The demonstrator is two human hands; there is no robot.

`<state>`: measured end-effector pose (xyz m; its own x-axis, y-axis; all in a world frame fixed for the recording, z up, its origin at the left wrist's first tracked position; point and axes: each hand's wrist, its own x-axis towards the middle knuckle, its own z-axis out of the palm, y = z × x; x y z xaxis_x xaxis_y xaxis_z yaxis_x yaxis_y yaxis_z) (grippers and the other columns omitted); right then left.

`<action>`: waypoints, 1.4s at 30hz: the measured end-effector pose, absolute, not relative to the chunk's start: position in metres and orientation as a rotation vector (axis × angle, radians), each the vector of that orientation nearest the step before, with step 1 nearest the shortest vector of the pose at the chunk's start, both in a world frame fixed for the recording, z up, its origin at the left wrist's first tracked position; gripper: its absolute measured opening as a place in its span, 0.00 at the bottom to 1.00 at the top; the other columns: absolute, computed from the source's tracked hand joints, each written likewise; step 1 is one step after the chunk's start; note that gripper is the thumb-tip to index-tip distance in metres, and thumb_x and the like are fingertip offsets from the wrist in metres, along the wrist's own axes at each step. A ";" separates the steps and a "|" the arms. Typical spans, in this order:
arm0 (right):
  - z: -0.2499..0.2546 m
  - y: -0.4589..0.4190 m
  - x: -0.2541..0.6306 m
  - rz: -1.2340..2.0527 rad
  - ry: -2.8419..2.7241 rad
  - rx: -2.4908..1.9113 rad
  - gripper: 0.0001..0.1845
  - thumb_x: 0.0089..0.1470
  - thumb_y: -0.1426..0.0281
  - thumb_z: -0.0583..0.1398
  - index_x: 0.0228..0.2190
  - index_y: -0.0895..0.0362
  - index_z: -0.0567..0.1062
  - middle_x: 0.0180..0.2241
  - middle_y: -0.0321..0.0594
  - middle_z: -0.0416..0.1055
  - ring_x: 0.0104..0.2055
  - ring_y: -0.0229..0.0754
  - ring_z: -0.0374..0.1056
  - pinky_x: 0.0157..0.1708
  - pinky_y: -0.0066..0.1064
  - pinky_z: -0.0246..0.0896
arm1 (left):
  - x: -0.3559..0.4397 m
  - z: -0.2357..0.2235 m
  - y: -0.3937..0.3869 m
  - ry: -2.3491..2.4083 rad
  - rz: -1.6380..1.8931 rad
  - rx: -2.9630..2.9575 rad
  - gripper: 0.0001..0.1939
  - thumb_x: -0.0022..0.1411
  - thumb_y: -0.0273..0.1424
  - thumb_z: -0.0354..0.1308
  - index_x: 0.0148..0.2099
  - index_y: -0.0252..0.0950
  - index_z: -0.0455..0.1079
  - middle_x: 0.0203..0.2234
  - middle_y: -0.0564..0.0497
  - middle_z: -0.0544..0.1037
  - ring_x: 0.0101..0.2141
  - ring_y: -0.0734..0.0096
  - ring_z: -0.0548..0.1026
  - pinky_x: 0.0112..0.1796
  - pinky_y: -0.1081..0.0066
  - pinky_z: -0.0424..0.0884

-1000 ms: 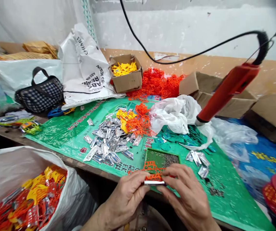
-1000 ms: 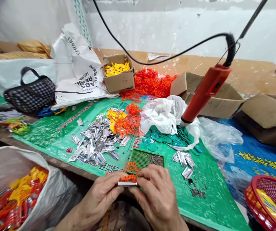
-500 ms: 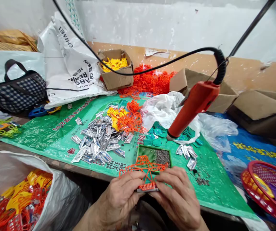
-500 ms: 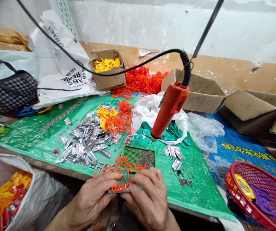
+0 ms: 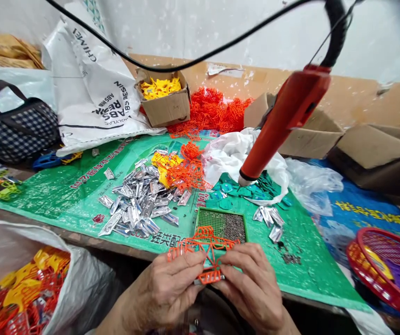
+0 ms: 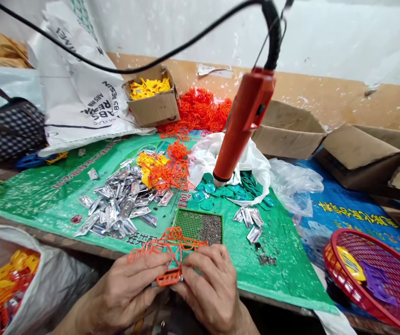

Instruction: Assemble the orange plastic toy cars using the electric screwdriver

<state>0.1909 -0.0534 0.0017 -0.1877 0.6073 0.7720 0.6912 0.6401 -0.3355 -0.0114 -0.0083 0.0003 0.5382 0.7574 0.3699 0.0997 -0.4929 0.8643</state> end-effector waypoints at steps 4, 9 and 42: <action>-0.001 -0.054 0.191 -0.106 -1.905 -1.053 0.05 0.62 0.71 0.60 0.35 0.60 0.76 0.32 0.42 0.79 0.36 0.43 0.70 0.37 0.37 0.59 | -0.012 0.000 -0.010 0.688 0.959 1.995 0.18 0.60 0.20 0.61 0.50 0.41 0.80 0.44 0.41 0.84 0.43 0.54 0.82 0.47 0.61 0.74; -0.001 -0.055 0.192 -0.125 -1.913 -1.059 0.06 0.63 0.71 0.59 0.35 0.59 0.75 0.32 0.43 0.79 0.37 0.43 0.70 0.38 0.38 0.60 | -0.014 -0.001 -0.008 0.667 0.957 2.018 0.20 0.60 0.19 0.59 0.52 0.40 0.79 0.46 0.40 0.82 0.46 0.52 0.81 0.50 0.58 0.74; -0.014 -0.050 0.186 -0.346 -1.894 -1.140 0.05 0.60 0.76 0.60 0.33 0.63 0.77 0.32 0.45 0.81 0.37 0.45 0.71 0.41 0.40 0.58 | -0.010 -0.013 -0.003 0.597 1.319 2.410 0.13 0.64 0.15 0.53 0.47 0.33 0.70 0.41 0.44 0.79 0.40 0.74 0.81 0.44 0.80 0.76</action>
